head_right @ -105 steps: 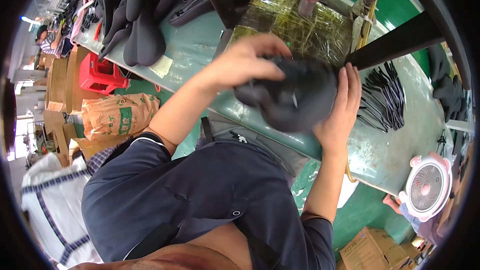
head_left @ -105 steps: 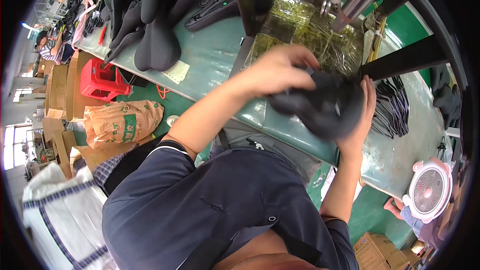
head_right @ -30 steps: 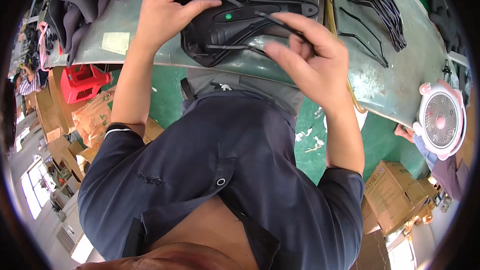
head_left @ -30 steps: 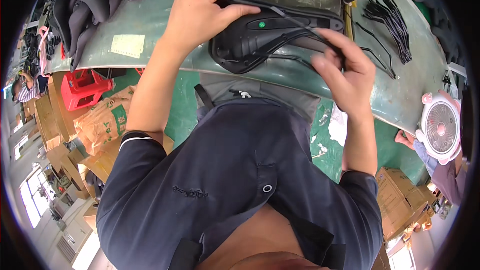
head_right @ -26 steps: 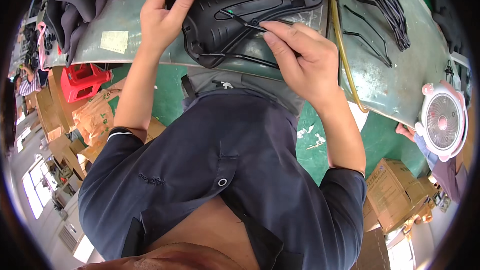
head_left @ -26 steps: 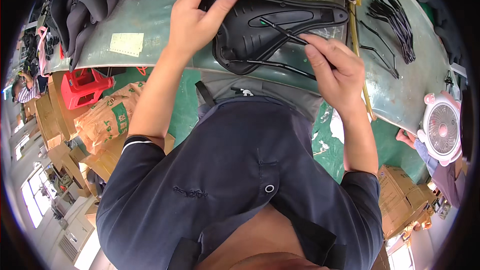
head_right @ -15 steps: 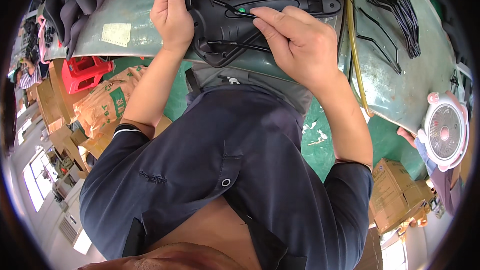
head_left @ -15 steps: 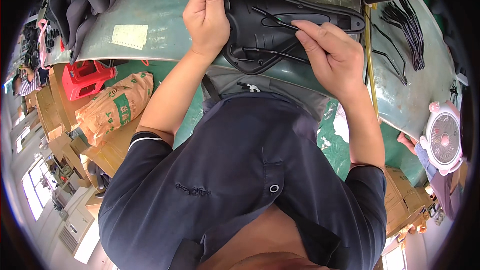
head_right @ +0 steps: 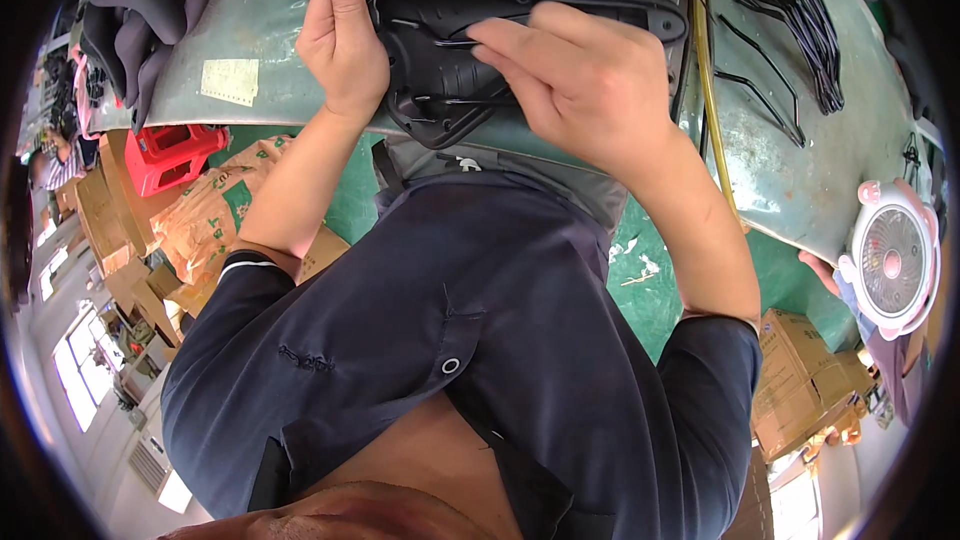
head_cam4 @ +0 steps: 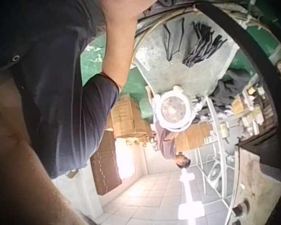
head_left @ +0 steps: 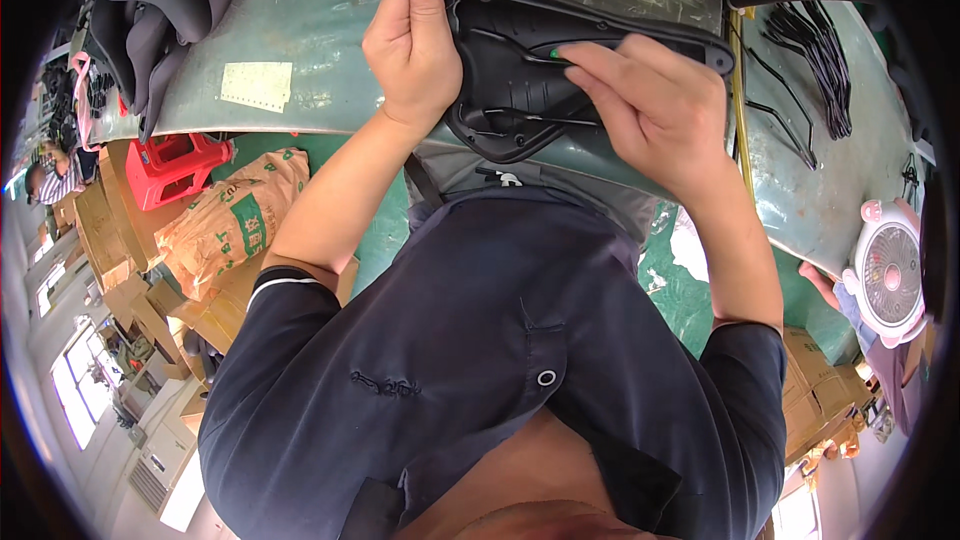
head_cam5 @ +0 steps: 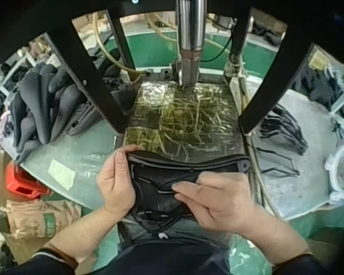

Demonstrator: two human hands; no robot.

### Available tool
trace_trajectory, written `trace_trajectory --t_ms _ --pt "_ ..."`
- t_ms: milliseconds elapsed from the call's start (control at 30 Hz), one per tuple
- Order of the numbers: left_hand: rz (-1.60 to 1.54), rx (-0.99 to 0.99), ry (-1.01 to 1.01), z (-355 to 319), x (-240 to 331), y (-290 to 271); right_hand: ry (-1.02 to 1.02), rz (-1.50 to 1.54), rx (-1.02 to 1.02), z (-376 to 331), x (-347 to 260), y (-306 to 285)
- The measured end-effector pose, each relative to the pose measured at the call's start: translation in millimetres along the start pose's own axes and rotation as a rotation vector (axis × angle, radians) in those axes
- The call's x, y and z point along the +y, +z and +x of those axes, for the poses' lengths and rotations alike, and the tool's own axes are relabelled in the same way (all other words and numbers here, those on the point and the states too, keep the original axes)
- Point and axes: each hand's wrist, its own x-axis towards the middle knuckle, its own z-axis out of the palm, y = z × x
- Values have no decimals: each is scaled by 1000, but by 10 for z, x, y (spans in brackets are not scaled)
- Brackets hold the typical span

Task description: Assembling bicycle seats by threading a cable into the base and using a pneumatic press.

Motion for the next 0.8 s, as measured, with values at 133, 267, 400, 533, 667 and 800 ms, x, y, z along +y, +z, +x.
trace_trajectory --t_ms 133,267,400,533,667,800 --pt "10 -35 -56 20 13 -18 -53 -20 35 117 23 52" --pt "16 -40 54 52 7 33 -76 -54 29 166 87 62" --pt "157 -139 57 23 18 -112 -199 -36 -24 347 175 30" --pt "406 -321 341 65 174 -119 -348 -198 68 711 482 -337" --pt "665 -264 281 -65 481 124 -30 -335 250 368 131 -252" --pt "616 -284 395 64 486 364 212 -317 256 69 137 76"
